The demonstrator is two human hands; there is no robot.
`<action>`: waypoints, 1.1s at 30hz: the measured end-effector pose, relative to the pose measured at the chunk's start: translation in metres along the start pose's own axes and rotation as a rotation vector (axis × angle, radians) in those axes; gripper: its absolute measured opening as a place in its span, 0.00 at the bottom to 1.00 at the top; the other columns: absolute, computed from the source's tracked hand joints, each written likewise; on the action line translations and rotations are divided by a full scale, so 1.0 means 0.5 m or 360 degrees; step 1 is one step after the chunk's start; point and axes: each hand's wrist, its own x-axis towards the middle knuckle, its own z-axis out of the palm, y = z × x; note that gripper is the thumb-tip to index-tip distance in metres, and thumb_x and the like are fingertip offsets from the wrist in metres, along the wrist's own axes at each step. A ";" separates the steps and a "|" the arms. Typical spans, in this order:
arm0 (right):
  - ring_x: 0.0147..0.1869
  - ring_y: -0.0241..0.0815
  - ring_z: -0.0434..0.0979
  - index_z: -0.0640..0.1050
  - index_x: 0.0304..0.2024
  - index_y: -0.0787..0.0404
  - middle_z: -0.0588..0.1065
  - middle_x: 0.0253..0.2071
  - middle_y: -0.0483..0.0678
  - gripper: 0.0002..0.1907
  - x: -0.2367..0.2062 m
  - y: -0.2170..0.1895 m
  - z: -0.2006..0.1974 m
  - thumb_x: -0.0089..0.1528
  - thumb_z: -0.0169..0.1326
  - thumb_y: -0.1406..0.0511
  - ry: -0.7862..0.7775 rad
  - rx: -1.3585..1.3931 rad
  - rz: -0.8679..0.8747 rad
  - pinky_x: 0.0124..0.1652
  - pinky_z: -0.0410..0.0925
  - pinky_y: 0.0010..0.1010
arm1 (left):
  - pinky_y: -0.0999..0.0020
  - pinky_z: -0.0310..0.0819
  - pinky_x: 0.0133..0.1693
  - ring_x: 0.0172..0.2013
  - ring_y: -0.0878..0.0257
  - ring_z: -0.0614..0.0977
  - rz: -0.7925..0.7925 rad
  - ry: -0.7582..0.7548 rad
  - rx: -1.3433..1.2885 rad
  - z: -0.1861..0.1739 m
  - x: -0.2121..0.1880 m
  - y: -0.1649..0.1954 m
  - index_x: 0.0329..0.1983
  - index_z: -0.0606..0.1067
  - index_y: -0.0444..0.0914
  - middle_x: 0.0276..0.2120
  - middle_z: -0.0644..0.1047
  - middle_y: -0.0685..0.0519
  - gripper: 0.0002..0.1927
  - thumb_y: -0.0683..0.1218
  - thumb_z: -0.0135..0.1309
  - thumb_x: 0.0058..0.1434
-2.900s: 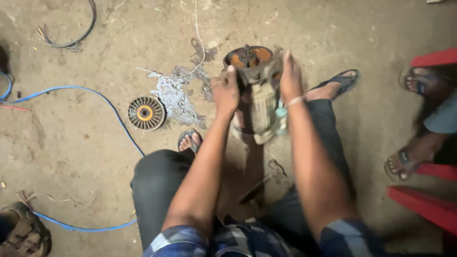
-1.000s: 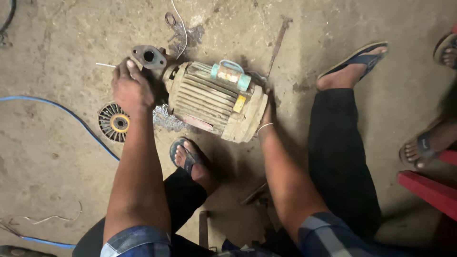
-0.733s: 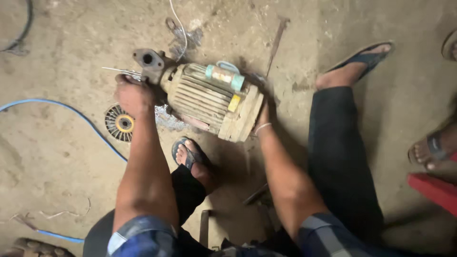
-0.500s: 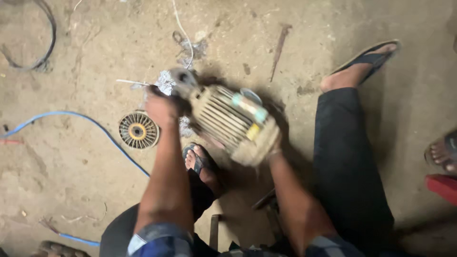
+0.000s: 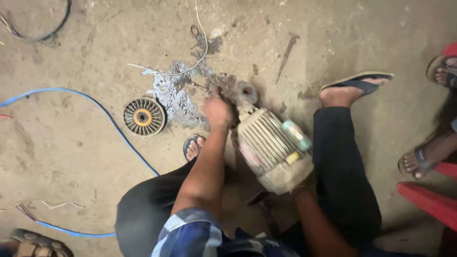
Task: The person sits on the floor and uses a small brush to clean the interior of an electric motor. They then use a hammer to tap the motor housing while holding it with the other hand.
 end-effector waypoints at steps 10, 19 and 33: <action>0.68 0.46 0.69 0.68 0.68 0.55 0.69 0.67 0.49 0.29 -0.059 -0.027 0.211 0.71 0.34 0.50 -0.0281 0.0110 -0.0181 0.65 0.64 0.39 | 0.22 0.46 0.55 0.62 0.29 0.64 0.1066 0.0115 0.0313 -0.088 -0.373 0.132 0.62 0.72 0.40 0.63 0.69 0.34 0.37 0.64 0.49 0.53; 0.69 0.44 0.66 0.68 0.67 0.65 0.69 0.66 0.50 0.33 -0.103 0.011 0.322 0.69 0.47 0.49 0.0184 -0.0584 -0.0763 0.65 0.60 0.35 | 0.42 0.68 0.52 0.51 0.33 0.75 0.1050 0.0258 0.0698 -0.167 -0.134 0.062 0.70 0.70 0.39 0.59 0.72 0.35 0.31 0.64 0.50 0.75; 0.49 0.42 0.70 0.71 0.55 0.59 0.72 0.47 0.50 0.24 0.059 0.036 -0.021 0.63 0.54 0.52 0.0975 -0.2074 0.0857 0.46 0.66 0.32 | 0.42 0.70 0.44 0.45 0.33 0.77 0.1078 0.0274 0.0696 -0.237 -0.037 0.116 0.59 0.73 0.34 0.48 0.76 0.33 0.24 0.59 0.45 0.78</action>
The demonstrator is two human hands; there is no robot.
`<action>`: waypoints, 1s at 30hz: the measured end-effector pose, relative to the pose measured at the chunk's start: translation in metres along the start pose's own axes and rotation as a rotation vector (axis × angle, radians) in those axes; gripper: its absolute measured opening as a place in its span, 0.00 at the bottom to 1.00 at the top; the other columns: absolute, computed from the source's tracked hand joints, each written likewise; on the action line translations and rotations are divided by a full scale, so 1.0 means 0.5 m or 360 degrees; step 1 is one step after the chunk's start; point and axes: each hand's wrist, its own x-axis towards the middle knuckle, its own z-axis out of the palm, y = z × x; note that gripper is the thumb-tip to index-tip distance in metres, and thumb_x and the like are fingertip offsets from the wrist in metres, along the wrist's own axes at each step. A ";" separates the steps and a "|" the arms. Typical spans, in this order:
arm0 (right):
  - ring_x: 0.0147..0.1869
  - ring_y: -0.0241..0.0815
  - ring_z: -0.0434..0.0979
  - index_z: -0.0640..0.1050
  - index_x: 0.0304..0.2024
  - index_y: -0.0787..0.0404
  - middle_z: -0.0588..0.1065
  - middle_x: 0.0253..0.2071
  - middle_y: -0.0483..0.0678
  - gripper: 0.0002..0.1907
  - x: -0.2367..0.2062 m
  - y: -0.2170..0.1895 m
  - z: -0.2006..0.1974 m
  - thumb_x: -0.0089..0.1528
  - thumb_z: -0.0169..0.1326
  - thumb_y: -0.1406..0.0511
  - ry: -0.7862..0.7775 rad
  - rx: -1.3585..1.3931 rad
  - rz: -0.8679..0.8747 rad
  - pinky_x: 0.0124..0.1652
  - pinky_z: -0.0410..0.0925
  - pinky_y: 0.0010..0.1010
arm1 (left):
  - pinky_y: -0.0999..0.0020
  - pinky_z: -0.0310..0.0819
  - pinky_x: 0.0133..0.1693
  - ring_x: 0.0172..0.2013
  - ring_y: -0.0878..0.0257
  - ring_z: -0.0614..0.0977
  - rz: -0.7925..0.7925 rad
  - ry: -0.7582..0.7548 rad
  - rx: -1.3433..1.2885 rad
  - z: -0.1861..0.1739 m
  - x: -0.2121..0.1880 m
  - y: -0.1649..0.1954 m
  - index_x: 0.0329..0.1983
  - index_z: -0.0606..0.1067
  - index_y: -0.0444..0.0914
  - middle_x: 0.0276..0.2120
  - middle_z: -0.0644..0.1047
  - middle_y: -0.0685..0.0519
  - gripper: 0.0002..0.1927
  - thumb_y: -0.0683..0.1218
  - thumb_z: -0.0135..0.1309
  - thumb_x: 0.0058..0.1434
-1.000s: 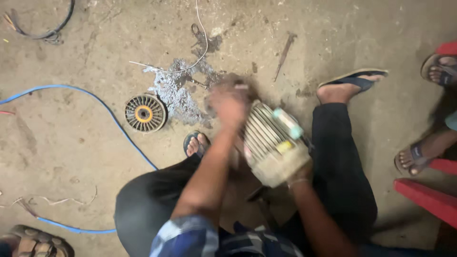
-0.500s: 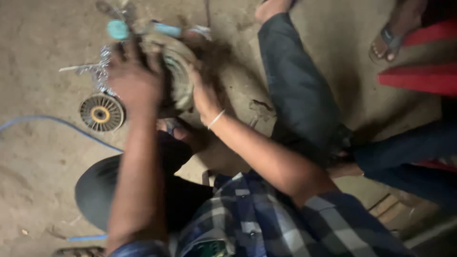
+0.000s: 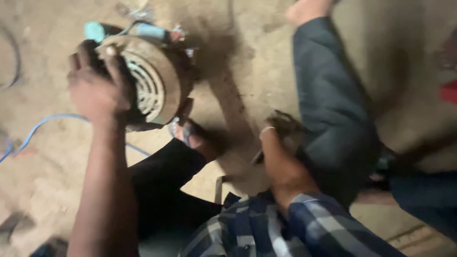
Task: The person sits on the floor and uses a small brush to clean the interior of an electric motor. They then use a hammer to tap the motor housing while holding it with the other hand.
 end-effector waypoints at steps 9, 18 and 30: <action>0.37 0.37 0.70 0.72 0.47 0.54 0.72 0.37 0.45 0.18 -0.012 -0.059 0.039 0.63 0.55 0.52 -0.0038 0.0415 -0.0058 0.35 0.66 0.29 | 0.45 0.71 0.46 0.45 0.36 0.80 -0.0153 0.0021 -0.0114 0.000 0.010 -0.053 0.58 0.76 0.38 0.44 0.78 0.38 0.20 0.57 0.43 0.80; 0.25 0.32 0.70 0.74 0.40 0.49 0.72 0.27 0.41 0.12 -0.078 -0.174 -0.022 0.62 0.55 0.51 -0.0982 0.1910 -0.0733 0.25 0.67 0.27 | 0.46 0.72 0.42 0.40 0.39 0.81 -0.0409 0.0060 -0.0251 0.005 0.047 -0.113 0.50 0.77 0.39 0.38 0.79 0.39 0.20 0.59 0.45 0.78; 0.25 0.34 0.61 0.69 0.32 0.64 0.65 0.25 0.43 0.21 -0.045 -0.210 -0.162 0.74 0.60 0.60 0.0350 0.2046 -0.1699 0.26 0.59 0.30 | 0.45 0.71 0.43 0.43 0.39 0.80 -0.0413 0.0067 -0.0166 0.022 0.041 -0.119 0.51 0.77 0.41 0.41 0.79 0.39 0.23 0.62 0.41 0.79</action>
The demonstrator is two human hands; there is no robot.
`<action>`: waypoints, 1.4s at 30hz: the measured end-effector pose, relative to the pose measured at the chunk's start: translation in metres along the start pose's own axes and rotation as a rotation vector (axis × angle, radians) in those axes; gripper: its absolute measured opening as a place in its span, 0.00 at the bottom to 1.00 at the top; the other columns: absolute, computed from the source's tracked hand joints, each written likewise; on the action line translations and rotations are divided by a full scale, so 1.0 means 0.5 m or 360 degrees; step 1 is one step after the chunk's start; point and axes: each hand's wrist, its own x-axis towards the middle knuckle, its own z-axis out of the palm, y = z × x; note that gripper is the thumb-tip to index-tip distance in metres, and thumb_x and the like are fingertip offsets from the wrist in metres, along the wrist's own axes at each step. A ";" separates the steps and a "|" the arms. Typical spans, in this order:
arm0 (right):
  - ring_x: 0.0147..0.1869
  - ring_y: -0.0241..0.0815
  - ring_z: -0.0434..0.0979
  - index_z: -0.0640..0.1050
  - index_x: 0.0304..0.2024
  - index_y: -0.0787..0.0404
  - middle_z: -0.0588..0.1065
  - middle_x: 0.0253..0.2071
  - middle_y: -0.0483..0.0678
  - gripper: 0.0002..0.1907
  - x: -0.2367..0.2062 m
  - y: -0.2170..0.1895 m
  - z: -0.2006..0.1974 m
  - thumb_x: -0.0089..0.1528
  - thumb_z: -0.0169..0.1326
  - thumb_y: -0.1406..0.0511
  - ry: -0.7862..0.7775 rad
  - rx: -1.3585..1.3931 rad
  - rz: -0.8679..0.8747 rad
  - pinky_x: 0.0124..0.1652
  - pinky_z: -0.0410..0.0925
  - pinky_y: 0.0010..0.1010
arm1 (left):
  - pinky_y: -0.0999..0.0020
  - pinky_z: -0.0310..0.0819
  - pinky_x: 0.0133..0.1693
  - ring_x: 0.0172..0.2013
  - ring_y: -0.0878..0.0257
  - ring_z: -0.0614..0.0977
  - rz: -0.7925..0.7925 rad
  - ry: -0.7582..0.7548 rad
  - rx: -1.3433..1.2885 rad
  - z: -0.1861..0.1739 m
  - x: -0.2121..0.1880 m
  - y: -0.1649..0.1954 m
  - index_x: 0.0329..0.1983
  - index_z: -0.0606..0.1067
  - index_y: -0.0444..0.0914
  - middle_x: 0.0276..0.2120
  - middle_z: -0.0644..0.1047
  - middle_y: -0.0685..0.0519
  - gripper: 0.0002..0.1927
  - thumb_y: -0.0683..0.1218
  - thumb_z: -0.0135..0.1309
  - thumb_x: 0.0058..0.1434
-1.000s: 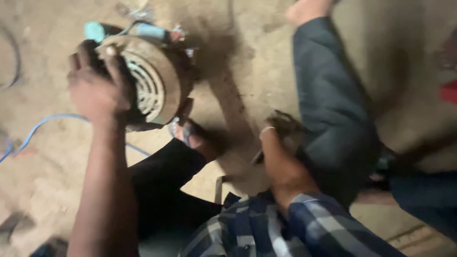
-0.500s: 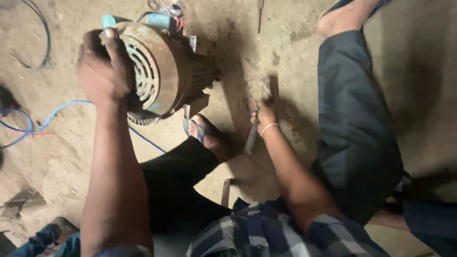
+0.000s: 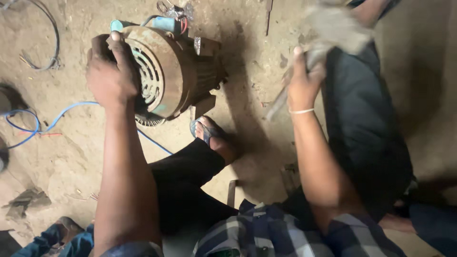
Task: The person sits on the floor and uses a small brush to clean the interior of an electric motor. They then use a hammer to tap the motor housing while holding it with the other hand.
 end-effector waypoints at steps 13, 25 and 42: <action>0.31 0.33 0.73 0.79 0.38 0.62 0.76 0.30 0.41 0.11 -0.057 0.184 0.093 0.68 0.55 0.60 -0.0175 -0.0746 0.1081 0.33 0.70 0.32 | 0.44 0.70 0.42 0.44 0.38 0.80 -0.0121 0.0016 0.0076 -0.009 0.005 0.021 0.53 0.77 0.42 0.43 0.79 0.40 0.23 0.63 0.43 0.76; 0.20 0.44 0.70 0.71 0.39 0.65 0.71 0.24 0.50 0.14 -0.094 0.220 0.197 0.67 0.56 0.60 -0.0301 -0.0281 0.1319 0.21 0.66 0.39 | 0.46 0.72 0.42 0.43 0.40 0.80 -0.0176 0.0015 0.0120 -0.010 -0.001 0.020 0.53 0.78 0.42 0.43 0.79 0.41 0.24 0.63 0.43 0.74; 0.30 0.41 0.77 0.73 0.50 0.70 0.76 0.34 0.49 0.16 -0.061 0.184 0.086 0.65 0.62 0.66 0.0103 -0.0519 0.0247 0.31 0.71 0.36 | 0.45 0.71 0.43 0.44 0.39 0.80 -0.0181 -0.0005 0.0122 -0.014 0.000 0.016 0.53 0.77 0.41 0.43 0.79 0.39 0.23 0.62 0.43 0.75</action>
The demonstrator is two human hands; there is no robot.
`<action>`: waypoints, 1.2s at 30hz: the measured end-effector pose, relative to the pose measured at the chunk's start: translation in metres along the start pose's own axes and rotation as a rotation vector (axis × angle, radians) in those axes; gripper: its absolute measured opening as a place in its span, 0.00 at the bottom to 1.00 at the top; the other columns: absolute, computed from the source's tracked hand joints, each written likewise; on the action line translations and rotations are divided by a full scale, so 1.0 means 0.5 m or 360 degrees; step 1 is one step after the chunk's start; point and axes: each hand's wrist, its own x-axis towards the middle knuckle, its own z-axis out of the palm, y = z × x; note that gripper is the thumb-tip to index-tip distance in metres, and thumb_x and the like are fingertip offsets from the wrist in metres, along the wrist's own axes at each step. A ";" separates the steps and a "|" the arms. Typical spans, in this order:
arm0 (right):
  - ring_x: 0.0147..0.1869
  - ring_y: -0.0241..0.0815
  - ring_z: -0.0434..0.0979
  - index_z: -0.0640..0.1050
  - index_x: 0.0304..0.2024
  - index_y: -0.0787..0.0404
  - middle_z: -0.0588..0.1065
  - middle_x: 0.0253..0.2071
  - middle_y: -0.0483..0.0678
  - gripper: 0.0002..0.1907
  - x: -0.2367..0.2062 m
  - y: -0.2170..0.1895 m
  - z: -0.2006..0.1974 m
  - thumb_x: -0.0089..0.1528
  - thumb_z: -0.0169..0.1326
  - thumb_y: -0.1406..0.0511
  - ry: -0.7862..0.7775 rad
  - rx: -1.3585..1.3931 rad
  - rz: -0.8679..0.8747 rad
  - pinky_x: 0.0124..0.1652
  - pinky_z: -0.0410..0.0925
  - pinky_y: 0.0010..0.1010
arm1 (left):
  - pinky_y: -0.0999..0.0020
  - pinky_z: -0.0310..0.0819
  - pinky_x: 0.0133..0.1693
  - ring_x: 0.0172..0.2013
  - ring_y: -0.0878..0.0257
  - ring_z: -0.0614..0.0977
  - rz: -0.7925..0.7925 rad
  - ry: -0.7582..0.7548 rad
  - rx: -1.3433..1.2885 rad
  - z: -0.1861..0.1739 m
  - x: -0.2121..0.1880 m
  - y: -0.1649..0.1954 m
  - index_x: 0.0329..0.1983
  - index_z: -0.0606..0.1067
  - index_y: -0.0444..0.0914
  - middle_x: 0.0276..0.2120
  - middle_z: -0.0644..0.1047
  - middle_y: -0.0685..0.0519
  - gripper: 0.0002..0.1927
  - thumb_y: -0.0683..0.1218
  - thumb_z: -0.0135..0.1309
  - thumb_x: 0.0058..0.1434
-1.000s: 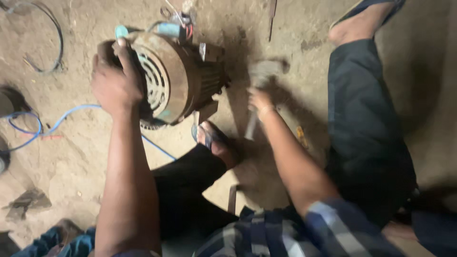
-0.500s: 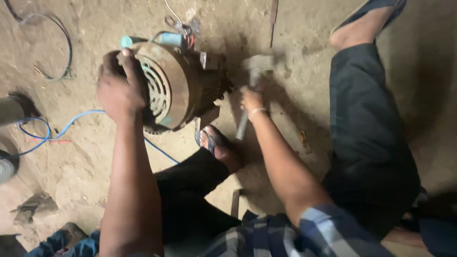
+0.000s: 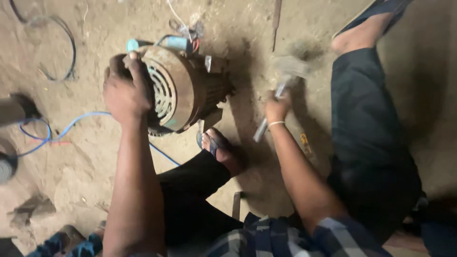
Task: The person sits on the floor and uses a small brush to clean the interior of an electric motor. They then use a hammer to tap the motor housing while holding it with the other hand.
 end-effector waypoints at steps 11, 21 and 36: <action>0.33 0.50 0.79 0.70 0.52 0.58 0.77 0.36 0.52 0.22 -0.101 -0.017 0.095 0.57 0.59 0.65 -0.0573 -0.0403 0.0068 0.34 0.73 0.43 | 0.47 0.71 0.43 0.43 0.39 0.80 -0.0052 0.0036 -0.0078 -0.002 0.003 0.011 0.50 0.79 0.41 0.41 0.79 0.39 0.23 0.62 0.46 0.72; 0.32 0.48 0.79 0.74 0.49 0.62 0.78 0.35 0.51 0.19 -0.021 -0.046 -0.088 0.56 0.60 0.64 -0.0185 -0.0321 0.0631 0.31 0.73 0.43 | 0.45 0.71 0.44 0.44 0.38 0.79 -0.0099 0.0014 -0.0064 -0.017 0.000 0.010 0.51 0.78 0.40 0.44 0.79 0.39 0.27 0.66 0.46 0.71; 0.23 0.42 0.71 0.76 0.40 0.64 0.75 0.28 0.47 0.09 -0.056 -0.114 0.088 0.61 0.54 0.65 -0.0391 0.0497 0.1021 0.22 0.68 0.36 | 0.43 0.70 0.45 0.44 0.36 0.79 -0.0048 -0.0018 -0.0004 -0.008 0.003 -0.009 0.51 0.76 0.39 0.43 0.79 0.38 0.28 0.67 0.43 0.73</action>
